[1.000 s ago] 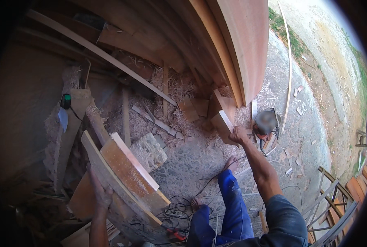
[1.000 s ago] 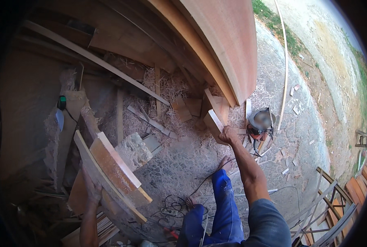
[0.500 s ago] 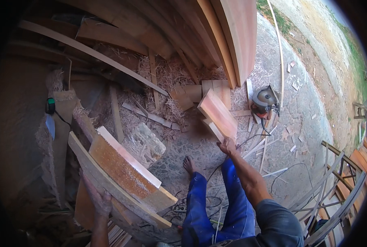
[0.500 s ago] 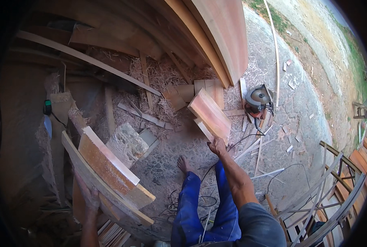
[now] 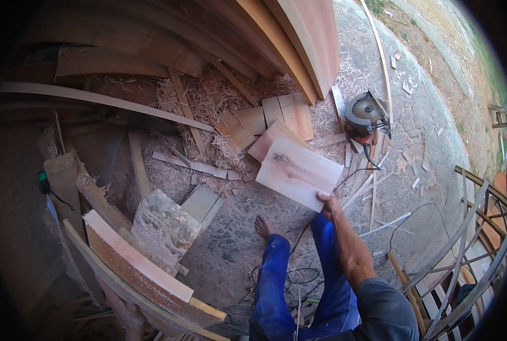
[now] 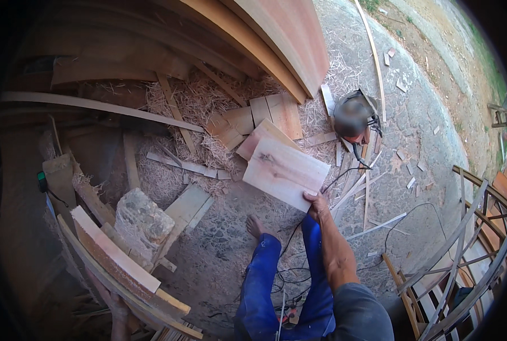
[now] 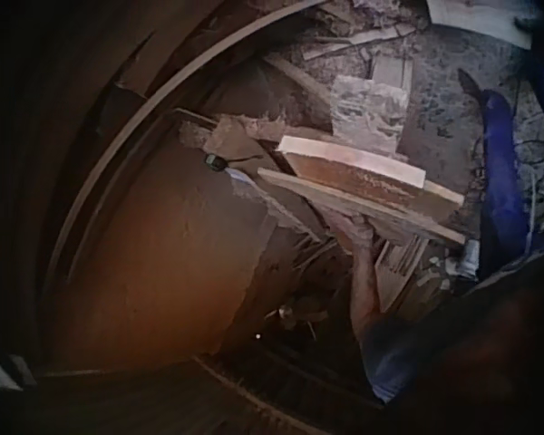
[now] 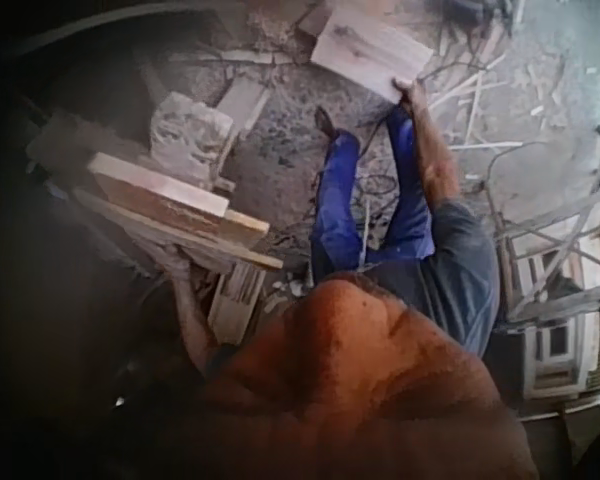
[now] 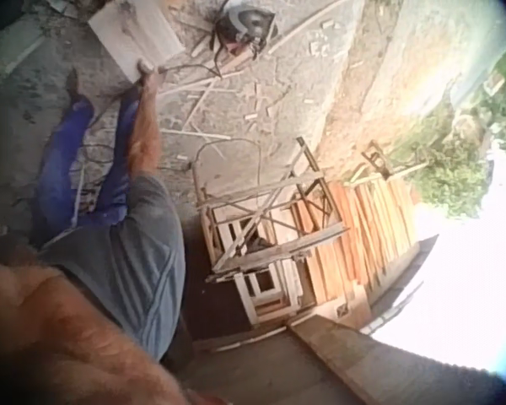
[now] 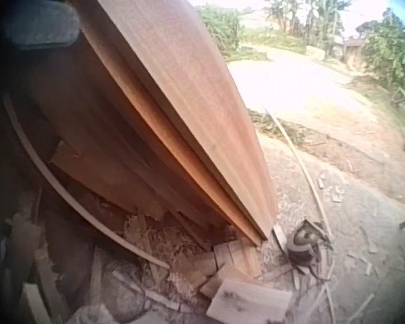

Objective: The person measures wooden planks with a tape measure, marks them with a pencil and a wooden triangle, and cuts them with a circular saw. They then check the alignment of the cut pieces against a larger wooden frame.

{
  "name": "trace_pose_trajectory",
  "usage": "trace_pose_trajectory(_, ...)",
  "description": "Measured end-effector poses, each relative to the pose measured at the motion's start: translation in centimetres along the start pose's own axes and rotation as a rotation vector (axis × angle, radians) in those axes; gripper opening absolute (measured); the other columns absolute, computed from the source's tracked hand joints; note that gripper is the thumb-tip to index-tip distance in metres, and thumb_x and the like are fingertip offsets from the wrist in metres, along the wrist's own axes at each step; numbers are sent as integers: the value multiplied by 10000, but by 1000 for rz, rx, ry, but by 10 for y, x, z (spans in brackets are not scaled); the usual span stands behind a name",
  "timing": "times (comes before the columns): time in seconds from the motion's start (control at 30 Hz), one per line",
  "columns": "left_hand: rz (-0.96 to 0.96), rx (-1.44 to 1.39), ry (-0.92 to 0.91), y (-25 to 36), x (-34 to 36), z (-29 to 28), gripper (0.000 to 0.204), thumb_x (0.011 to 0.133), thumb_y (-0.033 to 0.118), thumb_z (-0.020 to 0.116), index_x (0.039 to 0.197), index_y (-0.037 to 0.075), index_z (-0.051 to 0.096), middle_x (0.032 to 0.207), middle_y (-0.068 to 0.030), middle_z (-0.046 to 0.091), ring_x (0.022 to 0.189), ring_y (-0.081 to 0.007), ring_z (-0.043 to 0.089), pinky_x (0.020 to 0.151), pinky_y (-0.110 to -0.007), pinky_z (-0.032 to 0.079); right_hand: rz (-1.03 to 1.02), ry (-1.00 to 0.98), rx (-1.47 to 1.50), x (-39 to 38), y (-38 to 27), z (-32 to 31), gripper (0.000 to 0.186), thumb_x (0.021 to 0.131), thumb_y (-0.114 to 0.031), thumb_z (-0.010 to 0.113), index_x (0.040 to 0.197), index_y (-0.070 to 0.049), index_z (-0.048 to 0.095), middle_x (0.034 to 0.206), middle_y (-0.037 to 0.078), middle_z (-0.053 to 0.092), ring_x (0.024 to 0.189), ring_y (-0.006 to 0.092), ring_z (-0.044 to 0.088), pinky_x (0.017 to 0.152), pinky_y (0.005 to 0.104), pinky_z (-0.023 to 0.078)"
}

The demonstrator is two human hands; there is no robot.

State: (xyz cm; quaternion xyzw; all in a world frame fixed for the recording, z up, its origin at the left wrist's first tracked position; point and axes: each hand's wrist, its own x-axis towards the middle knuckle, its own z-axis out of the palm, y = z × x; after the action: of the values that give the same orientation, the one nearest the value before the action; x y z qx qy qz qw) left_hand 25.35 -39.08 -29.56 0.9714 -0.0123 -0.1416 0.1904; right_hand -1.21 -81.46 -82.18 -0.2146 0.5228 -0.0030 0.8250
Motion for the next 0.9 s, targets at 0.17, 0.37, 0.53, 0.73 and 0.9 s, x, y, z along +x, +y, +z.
trace_pose_trajectory(0.17, -25, 91, 11, -40, 5, -5, 1185, 778, 812, 481, 1538, -2, 75, 1554, -220, 171, 1439, -349, 200, 1162, -487, 181, -9, 128, -50, 68, 34, -25, 758, 852, -172, 737, 1469, -95, 304, 1468, 135, 415, 1340, 311, 420, 1108, 495, 333)
trace_pose_trajectory(0.37, -5, 207, 71, -40, 4, -7, 1189, 754, 844, 459, 1524, -6, 145, 1515, -199, 247, 1407, -331, 258, 1151, -471, 206, 240, 185, -132, 86, 37, -35, 1172, 760, -459, 796, 1567, -162, 0, 1625, 151, 58, 1475, 395, 111, 1168, 543, 132)
trace_pose_trajectory(0.53, 83, 162, 120, -7, 1, 10, 1004, 839, 712, 475, 1515, 10, 230, 1495, -180, 316, 1406, -303, 290, 1157, -418, 217, 381, 311, -112, 116, 45, -30, 1149, 762, -427, 804, 1574, -187, 27, 1628, 182, 72, 1472, 417, 146, 1136, 566, 177)
trace_pose_trajectory(0.73, -39, 13, 118, 7, 5, 12, 1201, 726, 809, 554, 1530, 10, 155, 1477, -169, 300, 1375, -297, 304, 1139, -444, 245, 223, 264, -212, 123, 51, -44, 1074, 745, -435, 822, 1548, -177, 156, 1566, 157, 268, 1452, 395, 220, 1097, 553, 277)
trace_pose_trajectory(0.9, 94, -67, 21, 49, 28, 24, 1265, 689, 847, 570, 1531, 14, 125, 1464, -182, 293, 1366, -297, 313, 1121, -467, 286, -70, 229, -123, 124, 32, -34, 812, 753, -425, 820, 1406, -153, 421, 1187, 21, 634, 1193, 201, 528, 838, 320, 364)
